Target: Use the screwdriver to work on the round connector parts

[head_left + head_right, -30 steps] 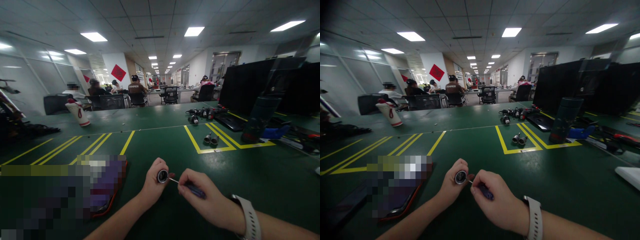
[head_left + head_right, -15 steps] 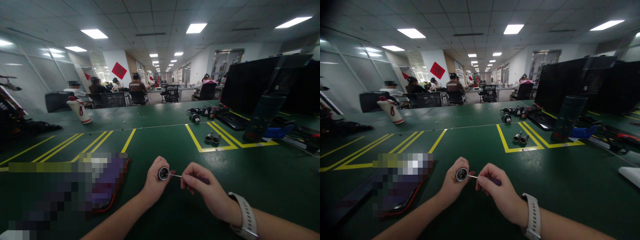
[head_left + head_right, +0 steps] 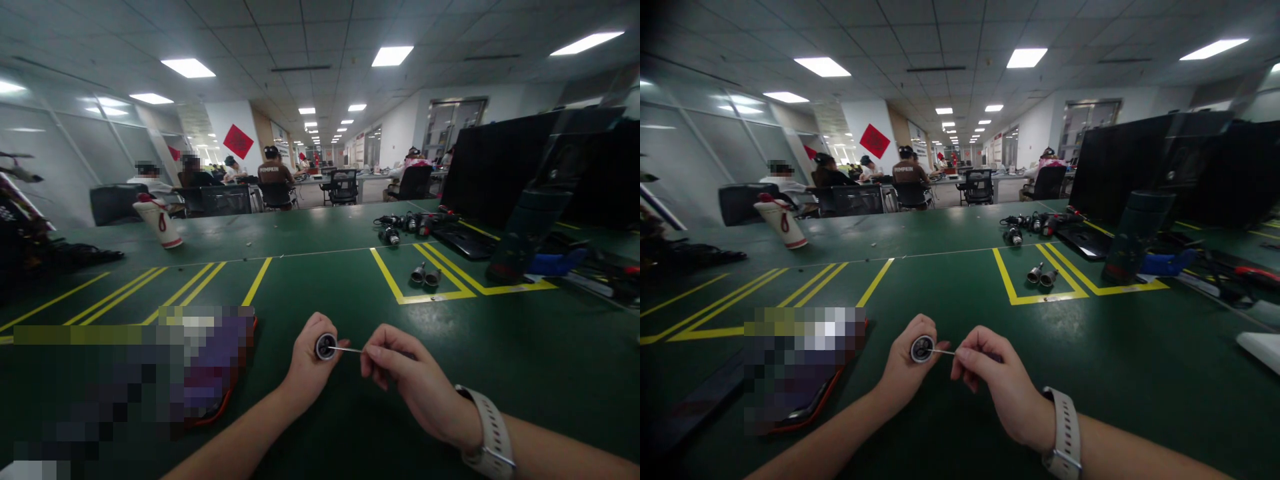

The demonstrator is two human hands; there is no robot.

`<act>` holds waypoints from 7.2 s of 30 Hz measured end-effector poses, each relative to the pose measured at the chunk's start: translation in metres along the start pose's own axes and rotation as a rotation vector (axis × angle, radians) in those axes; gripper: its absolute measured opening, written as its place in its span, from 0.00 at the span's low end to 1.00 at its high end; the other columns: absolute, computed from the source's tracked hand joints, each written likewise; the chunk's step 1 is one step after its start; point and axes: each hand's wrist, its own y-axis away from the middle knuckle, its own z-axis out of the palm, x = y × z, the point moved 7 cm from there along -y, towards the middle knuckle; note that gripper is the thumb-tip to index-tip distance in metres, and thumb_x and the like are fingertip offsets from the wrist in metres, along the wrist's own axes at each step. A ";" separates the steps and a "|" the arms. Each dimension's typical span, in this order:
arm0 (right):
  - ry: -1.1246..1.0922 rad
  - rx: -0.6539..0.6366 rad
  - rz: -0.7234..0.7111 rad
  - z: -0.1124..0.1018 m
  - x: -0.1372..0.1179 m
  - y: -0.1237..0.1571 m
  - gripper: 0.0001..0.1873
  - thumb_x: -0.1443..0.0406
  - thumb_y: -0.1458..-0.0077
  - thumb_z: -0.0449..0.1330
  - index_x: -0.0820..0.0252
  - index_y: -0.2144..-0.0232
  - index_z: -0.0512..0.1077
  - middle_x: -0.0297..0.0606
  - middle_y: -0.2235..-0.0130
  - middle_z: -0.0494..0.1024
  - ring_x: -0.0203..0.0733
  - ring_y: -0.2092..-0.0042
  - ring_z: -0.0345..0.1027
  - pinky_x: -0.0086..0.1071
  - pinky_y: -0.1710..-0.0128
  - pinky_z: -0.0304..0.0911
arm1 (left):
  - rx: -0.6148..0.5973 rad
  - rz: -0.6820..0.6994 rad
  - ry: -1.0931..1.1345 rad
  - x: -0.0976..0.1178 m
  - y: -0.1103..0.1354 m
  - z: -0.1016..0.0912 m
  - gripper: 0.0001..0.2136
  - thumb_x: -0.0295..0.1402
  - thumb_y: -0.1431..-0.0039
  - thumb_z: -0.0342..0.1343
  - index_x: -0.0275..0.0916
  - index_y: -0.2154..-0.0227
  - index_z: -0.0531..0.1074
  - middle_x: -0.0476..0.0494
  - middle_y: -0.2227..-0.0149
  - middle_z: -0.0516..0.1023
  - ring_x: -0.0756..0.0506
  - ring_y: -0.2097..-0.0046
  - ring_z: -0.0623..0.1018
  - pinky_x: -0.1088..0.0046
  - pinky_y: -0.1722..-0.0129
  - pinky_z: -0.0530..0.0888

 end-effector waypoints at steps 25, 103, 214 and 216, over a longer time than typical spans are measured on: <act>0.039 -0.013 -0.010 -0.001 0.001 0.000 0.07 0.64 0.45 0.56 0.61 0.73 0.67 0.33 0.74 0.72 0.33 0.73 0.60 0.27 0.74 0.54 | 0.011 -0.012 -0.043 -0.007 0.000 -0.001 0.10 0.24 0.49 0.57 0.40 0.79 0.60 0.52 0.72 0.61 0.50 0.70 0.65 0.75 0.71 0.63; 0.183 -0.034 -0.122 0.000 -0.005 0.005 0.09 0.60 0.44 0.57 0.60 0.72 0.69 0.33 0.72 0.71 0.35 0.72 0.60 0.29 0.73 0.56 | -0.027 -0.002 0.002 -0.002 0.002 0.002 0.11 0.29 0.50 0.57 0.40 0.80 0.60 0.53 0.76 0.62 0.50 0.73 0.64 0.75 0.74 0.63; 0.827 -0.067 -0.397 0.017 -0.046 0.021 0.12 0.64 0.41 0.51 0.58 0.77 0.64 0.32 0.76 0.66 0.36 0.74 0.60 0.32 0.73 0.56 | -0.039 -0.023 -0.202 -0.006 0.004 0.005 0.09 0.31 0.48 0.56 0.40 0.79 0.61 0.50 0.75 0.66 0.47 0.71 0.67 0.73 0.72 0.63; 0.848 -0.070 -0.398 0.019 -0.046 0.022 0.11 0.64 0.42 0.51 0.58 0.76 0.65 0.32 0.76 0.67 0.37 0.74 0.60 0.32 0.73 0.56 | -0.042 -0.009 -0.224 -0.004 0.005 0.005 0.10 0.31 0.48 0.56 0.40 0.79 0.61 0.50 0.75 0.66 0.47 0.71 0.67 0.73 0.72 0.63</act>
